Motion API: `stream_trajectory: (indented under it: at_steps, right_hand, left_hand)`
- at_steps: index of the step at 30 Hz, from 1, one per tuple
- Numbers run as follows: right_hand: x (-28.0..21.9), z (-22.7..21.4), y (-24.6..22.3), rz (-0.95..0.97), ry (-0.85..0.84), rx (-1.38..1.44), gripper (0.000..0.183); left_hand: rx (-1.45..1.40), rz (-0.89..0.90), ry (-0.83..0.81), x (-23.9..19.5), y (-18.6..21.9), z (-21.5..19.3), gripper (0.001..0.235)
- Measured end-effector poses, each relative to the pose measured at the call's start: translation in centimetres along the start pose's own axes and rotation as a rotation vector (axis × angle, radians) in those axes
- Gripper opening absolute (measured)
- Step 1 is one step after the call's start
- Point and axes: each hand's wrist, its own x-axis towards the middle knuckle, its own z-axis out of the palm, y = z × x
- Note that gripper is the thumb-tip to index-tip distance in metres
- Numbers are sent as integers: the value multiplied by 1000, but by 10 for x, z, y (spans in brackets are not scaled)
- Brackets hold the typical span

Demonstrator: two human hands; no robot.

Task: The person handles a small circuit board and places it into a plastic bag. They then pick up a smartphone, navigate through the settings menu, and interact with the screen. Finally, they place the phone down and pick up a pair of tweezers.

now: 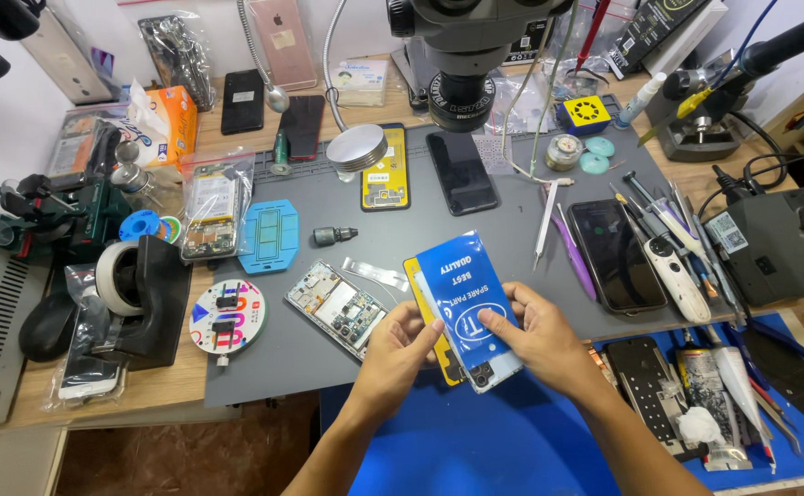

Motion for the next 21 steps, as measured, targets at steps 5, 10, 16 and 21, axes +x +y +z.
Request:
stream_trajectory:
  at_steps: [5, 10, 16, 21]
  right_hand:
    - [3, -5, -4, -37, 76, -105, 32]
    - [11, -8, 2, -231, 146, -14, 24]
    - [8, -9, -6, -274, 202, 56, 23]
    - [13, -10, 7, -280, 198, -36, 27]
  left_hand:
    - [-3, 24, 21, 4, 5, 2, 33]
    - [69, 74, 35, 3, 9, 5, 38]
    - [73, 78, 38, 3, 5, 9, 40]
    - [83, 112, -32, 12, -24, 11, 42]
